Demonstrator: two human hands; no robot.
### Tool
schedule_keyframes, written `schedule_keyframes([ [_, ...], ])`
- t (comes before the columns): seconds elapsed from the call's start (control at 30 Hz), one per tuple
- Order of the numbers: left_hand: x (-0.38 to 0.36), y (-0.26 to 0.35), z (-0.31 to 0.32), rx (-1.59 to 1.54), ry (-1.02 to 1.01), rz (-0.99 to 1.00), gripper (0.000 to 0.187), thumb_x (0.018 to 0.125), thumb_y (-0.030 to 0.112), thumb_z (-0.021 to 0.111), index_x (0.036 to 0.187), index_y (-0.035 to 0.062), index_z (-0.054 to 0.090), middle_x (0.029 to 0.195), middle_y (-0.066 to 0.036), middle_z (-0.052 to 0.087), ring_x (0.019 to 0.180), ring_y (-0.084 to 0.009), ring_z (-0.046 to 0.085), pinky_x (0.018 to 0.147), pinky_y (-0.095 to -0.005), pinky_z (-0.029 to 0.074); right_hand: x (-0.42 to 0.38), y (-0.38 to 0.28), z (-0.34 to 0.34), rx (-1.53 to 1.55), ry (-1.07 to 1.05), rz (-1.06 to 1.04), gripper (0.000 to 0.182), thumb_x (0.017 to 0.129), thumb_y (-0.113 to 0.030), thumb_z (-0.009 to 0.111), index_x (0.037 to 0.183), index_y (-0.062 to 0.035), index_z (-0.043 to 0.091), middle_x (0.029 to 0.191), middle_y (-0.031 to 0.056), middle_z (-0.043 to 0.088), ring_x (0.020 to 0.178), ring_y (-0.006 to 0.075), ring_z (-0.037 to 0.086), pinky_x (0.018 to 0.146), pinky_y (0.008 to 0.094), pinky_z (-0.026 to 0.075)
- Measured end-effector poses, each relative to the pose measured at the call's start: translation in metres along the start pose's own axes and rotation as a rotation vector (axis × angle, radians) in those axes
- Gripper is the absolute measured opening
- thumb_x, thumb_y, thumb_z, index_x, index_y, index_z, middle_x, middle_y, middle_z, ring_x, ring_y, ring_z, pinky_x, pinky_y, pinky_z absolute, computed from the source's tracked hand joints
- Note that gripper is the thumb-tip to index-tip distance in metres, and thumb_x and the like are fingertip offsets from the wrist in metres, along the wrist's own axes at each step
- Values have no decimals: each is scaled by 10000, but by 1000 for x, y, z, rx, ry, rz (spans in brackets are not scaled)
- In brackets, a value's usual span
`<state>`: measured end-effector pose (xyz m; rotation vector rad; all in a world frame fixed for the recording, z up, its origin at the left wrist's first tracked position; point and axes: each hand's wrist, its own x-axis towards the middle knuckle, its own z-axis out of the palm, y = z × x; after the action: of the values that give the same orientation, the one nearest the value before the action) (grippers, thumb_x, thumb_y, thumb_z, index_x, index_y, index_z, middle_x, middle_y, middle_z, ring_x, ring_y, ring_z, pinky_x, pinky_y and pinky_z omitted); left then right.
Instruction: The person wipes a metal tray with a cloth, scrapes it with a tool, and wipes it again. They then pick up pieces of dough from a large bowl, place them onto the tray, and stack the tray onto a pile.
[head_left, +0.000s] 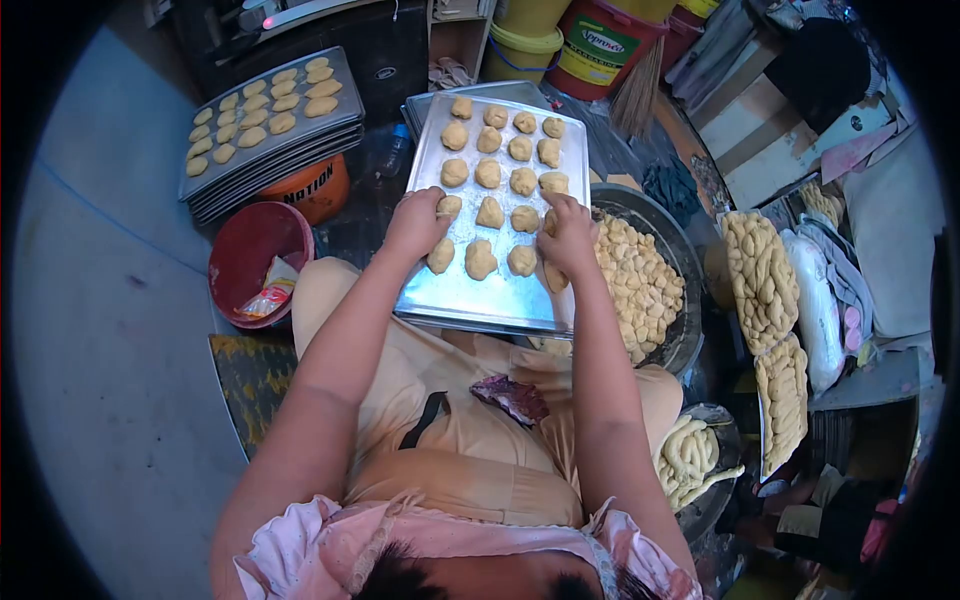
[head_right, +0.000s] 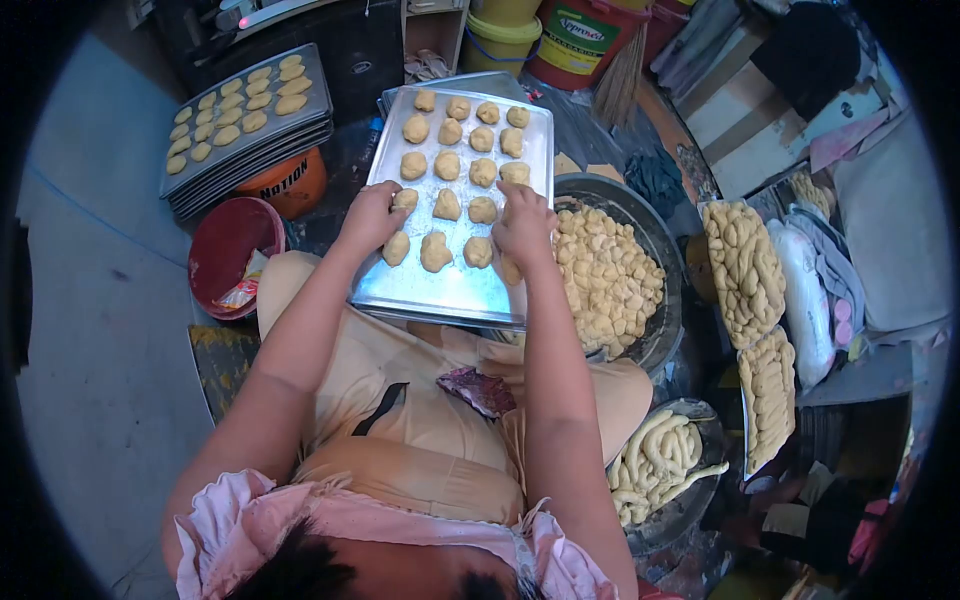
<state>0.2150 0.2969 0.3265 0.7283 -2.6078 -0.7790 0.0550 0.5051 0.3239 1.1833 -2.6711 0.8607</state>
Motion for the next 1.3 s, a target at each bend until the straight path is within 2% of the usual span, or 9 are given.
schedule_keyframes([
  [0.17, 1, 6, -8, 4, -10, -50, 324, 754, 156, 718, 1032, 16, 625, 984, -198, 649, 977, -379, 612, 871, -439, 485, 20, -16, 1, -153, -347, 12, 534, 714, -87, 652, 1235, -186, 598, 1226, 65, 571, 1223, 288, 450, 1043, 588, 231],
  [0.37, -2, 6, -7, 12, 87, 38, 436, 760, 179, 721, 1144, 17, 594, 1112, -198, 597, 1026, -377, 596, 899, -432, 477, 21, -41, 7, -94, -191, -124, 524, 699, -71, 667, 1205, -201, 621, 1210, 57, 594, 1251, 284, 434, 1065, 601, 197],
  [0.53, 2, 3, -5, 59, -46, 22, 488, 773, 210, 715, 1202, 21, 579, 1195, -182, 553, 1076, -372, 566, 932, -422, 460, 29, -62, 25, -130, -354, -94, 506, 737, -121, 688, 1229, -199, 599, 1187, 69, 618, 1215, 262, 487, 1073, 589, 201],
  [0.7, -5, 8, -1, 122, 172, 104, 436, 773, 228, 715, 1152, 36, 615, 1208, -132, 542, 1189, -303, 494, 1001, -433, 385, 22, -51, 20, -56, -157, -34, 467, 743, -111, 676, 1200, -188, 622, 1190, 71, 609, 1207, 271, 486, 1071, 589, 207],
  [0.9, -21, 26, -4, 74, -133, 436, 431, 754, 323, 717, 1100, 77, 644, 1153, -101, 562, 1201, -275, 471, 1065, -489, 243, 18, -31, 5, -180, -278, 52, 564, 710, -184, 719, 1256, -174, 576, 1165, 87, 593, 1214, 277, 472, 1065, 585, 218],
  [0.97, -32, 34, -3, 143, -224, 458, 469, 733, 367, 719, 1107, 93, 648, 1118, -92, 588, 1213, -277, 474, 1065, -530, 224, 8, -32, 3, -144, -139, 18, 560, 703, -208, 732, 1241, -170, 580, 1152, 90, 593, 1200, 276, 482, 1049, 576, 238],
  [1.07, -43, 34, 9, 238, -183, 499, 437, 719, 351, 724, 1076, 107, 659, 1066, -87, 621, 1184, -276, 503, 1057, -539, 226, -16, -28, -15, -15, -207, -29, 551, 697, -248, 751, 1215, -164, 584, 1137, 93, 593, 1157, 278, 503, 1022, 557, 264],
  [1.17, -43, 43, 4, 263, -273, 408, 416, 718, 315, 727, 1066, 102, 649, 1065, -80, 616, 1170, -265, 513, 1072, -534, 207, -47, -46, -18, -228, -327, -59, 518, 705, -282, 755, 1183, -161, 599, 1105, 87, 601, 1112, 274, 519, 1005, 542, 276],
  [1.3, -39, 46, 2, 316, -335, 369, 421, 721, 318, 727, 1077, 110, 639, 1053, -77, 622, 1165, -263, 519, 1071, -529, 208, -61, -49, -9, -169, -274, -72, 520, 684, -300, 783, 1157, -159, 618, 1035, 60, 621, 1110, 250, 521, 1015, 531, 270],
])
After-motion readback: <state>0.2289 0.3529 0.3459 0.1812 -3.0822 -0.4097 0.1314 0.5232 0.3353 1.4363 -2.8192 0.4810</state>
